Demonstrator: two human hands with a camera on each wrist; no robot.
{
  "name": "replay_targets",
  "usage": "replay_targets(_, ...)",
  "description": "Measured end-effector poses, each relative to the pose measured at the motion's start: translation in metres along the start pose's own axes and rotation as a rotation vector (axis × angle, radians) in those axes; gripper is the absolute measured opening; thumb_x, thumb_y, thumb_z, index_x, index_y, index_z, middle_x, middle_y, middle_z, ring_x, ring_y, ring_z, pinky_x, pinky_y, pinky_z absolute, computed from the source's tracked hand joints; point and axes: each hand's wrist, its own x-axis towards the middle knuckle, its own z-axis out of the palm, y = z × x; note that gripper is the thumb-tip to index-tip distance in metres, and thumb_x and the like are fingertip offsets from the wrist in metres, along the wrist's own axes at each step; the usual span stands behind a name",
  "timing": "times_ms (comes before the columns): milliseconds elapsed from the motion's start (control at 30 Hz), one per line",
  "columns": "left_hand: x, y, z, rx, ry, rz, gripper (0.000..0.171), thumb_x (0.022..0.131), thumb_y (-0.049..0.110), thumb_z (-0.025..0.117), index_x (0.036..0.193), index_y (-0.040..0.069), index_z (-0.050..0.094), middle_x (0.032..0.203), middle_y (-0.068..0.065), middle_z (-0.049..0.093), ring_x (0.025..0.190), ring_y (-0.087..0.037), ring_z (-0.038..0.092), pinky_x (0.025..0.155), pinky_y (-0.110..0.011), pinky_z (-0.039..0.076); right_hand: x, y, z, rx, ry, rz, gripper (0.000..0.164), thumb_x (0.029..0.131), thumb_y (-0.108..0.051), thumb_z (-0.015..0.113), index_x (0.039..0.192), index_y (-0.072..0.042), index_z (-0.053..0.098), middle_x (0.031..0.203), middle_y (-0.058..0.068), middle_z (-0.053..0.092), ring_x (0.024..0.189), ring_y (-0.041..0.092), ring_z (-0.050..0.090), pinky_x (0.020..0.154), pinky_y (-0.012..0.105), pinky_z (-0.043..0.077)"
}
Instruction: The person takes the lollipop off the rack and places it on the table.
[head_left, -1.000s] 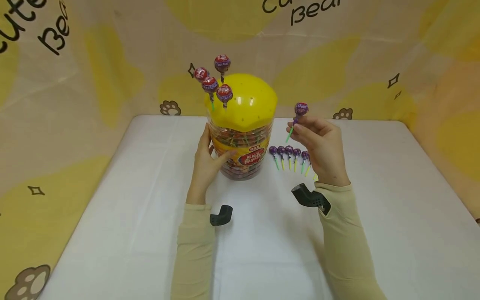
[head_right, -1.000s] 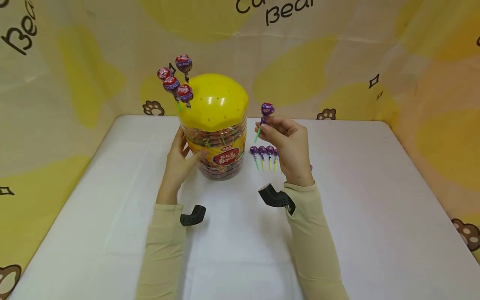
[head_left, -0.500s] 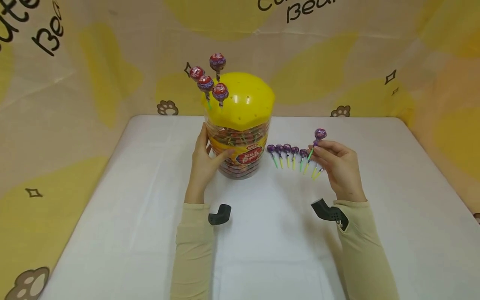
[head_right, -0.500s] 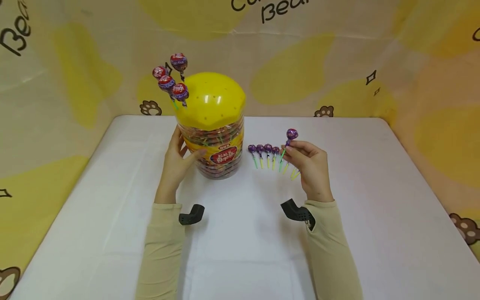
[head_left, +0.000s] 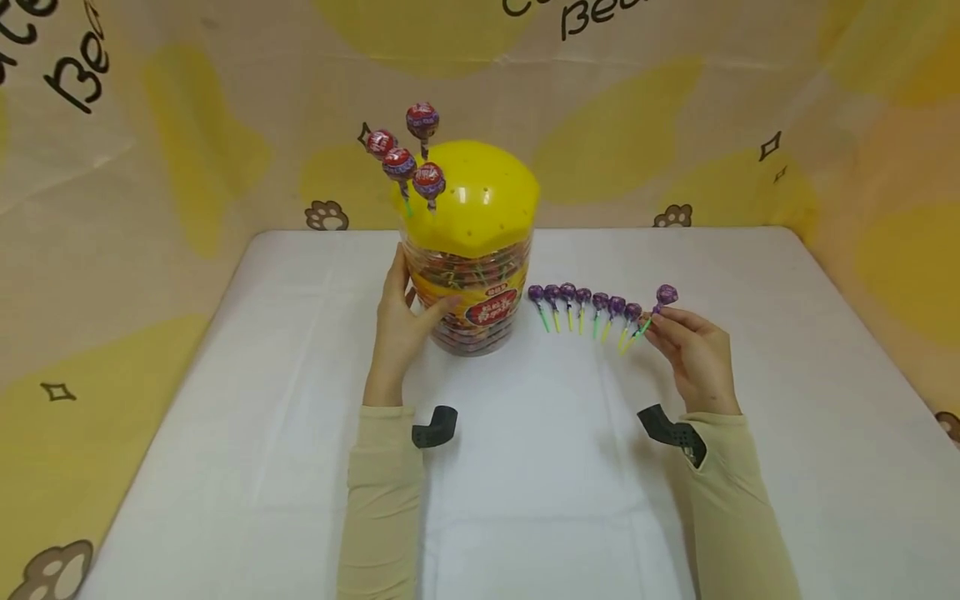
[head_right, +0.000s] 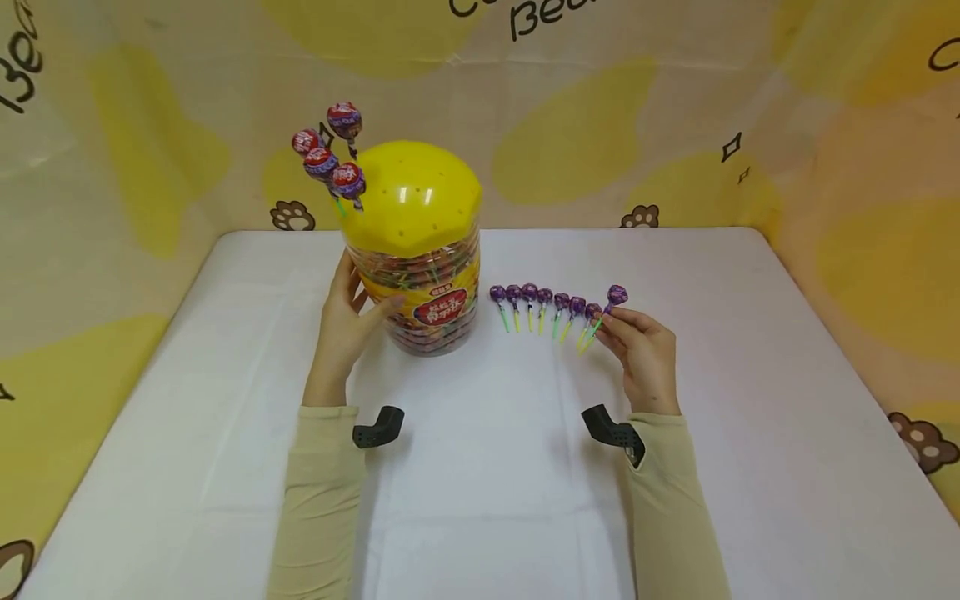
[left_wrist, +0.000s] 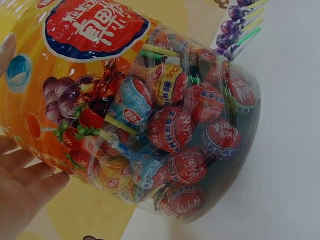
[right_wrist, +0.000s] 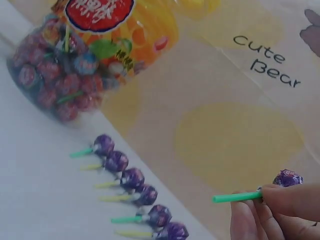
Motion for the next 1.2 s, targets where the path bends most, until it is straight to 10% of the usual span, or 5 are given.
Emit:
replay_targets(500, 0.001, 0.001, -0.001, -0.004, 0.0, -0.007, 0.095, 0.084, 0.023, 0.073, 0.153, 0.011, 0.008, 0.157, -0.007, 0.013, 0.142, -0.022, 0.016, 0.114, -0.039, 0.024, 0.009, 0.022, -0.041, 0.091, 0.155, 0.179, 0.014, 0.081, 0.015, 0.064, 0.082, 0.003, 0.07, 0.084, 0.011, 0.069, 0.079, 0.018, 0.069, 0.076, 0.03, 0.056)
replay_targets(1200, 0.0, 0.002, 0.0, -0.015, 0.004, -0.006, 0.095, 0.084, 0.024, 0.073, 0.153, 0.012, 0.008, 0.157, -0.005, 0.013, 0.142, -0.019, 0.016, 0.114, -0.038, 0.023, 0.014, 0.023, -0.039, -0.06, 0.222, 0.241, 0.021, 0.084, 0.015, 0.058, 0.075, 0.001, 0.07, 0.079, 0.008, 0.067, 0.071, 0.017, 0.069, 0.073, 0.026, 0.056)
